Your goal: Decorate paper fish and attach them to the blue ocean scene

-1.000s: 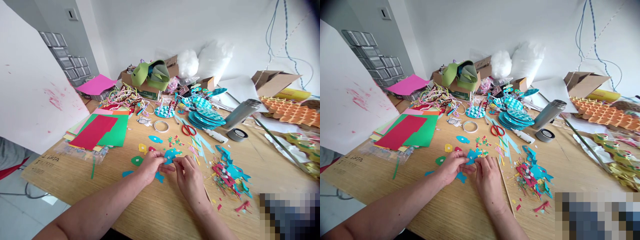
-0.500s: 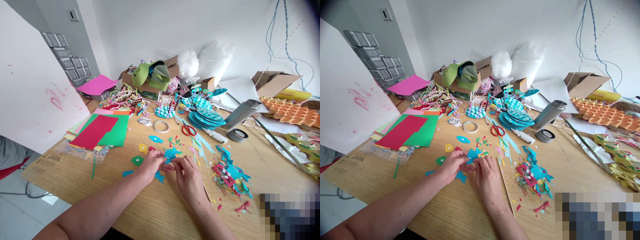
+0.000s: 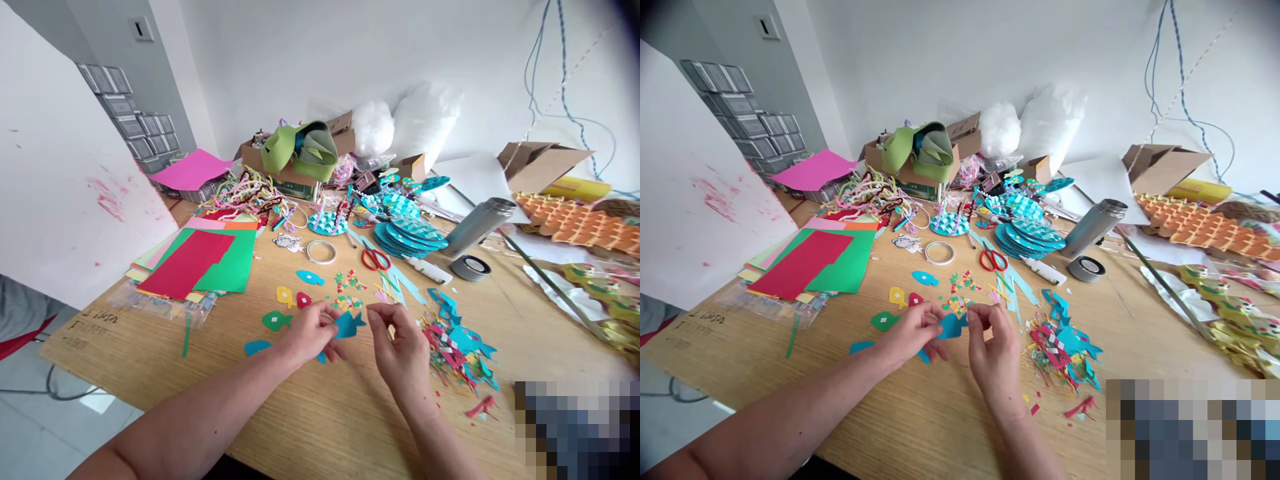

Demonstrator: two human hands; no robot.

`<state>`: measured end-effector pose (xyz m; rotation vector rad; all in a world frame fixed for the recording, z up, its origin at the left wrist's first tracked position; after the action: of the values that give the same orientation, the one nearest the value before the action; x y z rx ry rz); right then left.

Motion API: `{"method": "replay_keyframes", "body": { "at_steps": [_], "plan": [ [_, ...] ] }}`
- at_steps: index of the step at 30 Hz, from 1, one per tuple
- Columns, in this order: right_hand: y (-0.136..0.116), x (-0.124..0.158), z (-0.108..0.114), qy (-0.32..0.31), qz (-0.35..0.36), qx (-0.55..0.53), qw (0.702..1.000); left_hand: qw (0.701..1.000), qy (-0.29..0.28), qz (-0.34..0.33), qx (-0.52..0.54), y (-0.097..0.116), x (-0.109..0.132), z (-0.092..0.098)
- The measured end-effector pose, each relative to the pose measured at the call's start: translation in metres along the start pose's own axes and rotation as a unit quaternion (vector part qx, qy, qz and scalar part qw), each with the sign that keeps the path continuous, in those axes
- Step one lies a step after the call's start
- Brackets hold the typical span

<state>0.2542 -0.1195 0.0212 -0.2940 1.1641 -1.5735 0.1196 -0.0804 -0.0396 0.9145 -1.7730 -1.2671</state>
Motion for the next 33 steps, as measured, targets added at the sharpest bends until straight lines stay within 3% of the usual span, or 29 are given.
{"method": "replay_keyframes", "body": {
  "at_steps": [4, 6, 8, 10, 15, 20, 25, 29, 33],
  "plan": [
    [0.005, -0.005, 0.008, 0.023, -0.041, -0.014, 0.999, 0.988, -0.087, 0.019, -0.125, -0.014, 0.006, -0.01],
    [0.009, -0.006, 0.005, 0.007, -0.059, -0.023, 0.998, 0.968, -0.098, -0.025, -0.228, -0.01, 0.009, -0.01],
    [0.011, -0.006, 0.0, -0.016, -0.071, -0.034, 0.997, 0.937, -0.072, -0.116, -0.321, 0.004, 0.01, -0.008],
    [0.013, -0.005, -0.006, -0.049, -0.085, -0.049, 0.994, 0.918, -0.019, -0.19, -0.346, 0.02, 0.01, -0.003],
    [0.011, -0.002, -0.016, -0.122, -0.118, -0.083, 0.982, 0.972, 0.066, -0.166, -0.15, 0.031, 0.002, 0.013],
    [0.006, 0.0, -0.021, -0.162, -0.122, -0.094, 0.975, 0.989, 0.104, -0.102, -0.021, 0.027, 0.001, 0.015],
    [0.006, 0.002, -0.023, -0.18, -0.118, -0.098, 0.972, 0.992, 0.096, -0.08, 0.011, 0.025, 0.001, 0.013],
    [0.008, 0.002, -0.024, -0.186, -0.114, -0.09, 0.972, 0.989, 0.12, -0.086, 0.011, 0.027, 0.0, 0.017],
    [0.01, -0.001, -0.018, -0.14, -0.112, -0.09, 0.98, 0.986, 0.139, -0.091, 0.004, 0.027, 0.001, 0.02]
  ]
}}
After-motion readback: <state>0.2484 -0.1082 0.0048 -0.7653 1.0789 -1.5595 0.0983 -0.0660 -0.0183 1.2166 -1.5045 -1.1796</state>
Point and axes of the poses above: each hand's wrist, its own x-axis away from the middle knuckle, its own z-axis out of the back of the hand, y = z × x, the point moved 6 cm from there along -x, towards the middle knuckle, and after that the axes turned 11 degrees about -z, right-handed, at the moved point
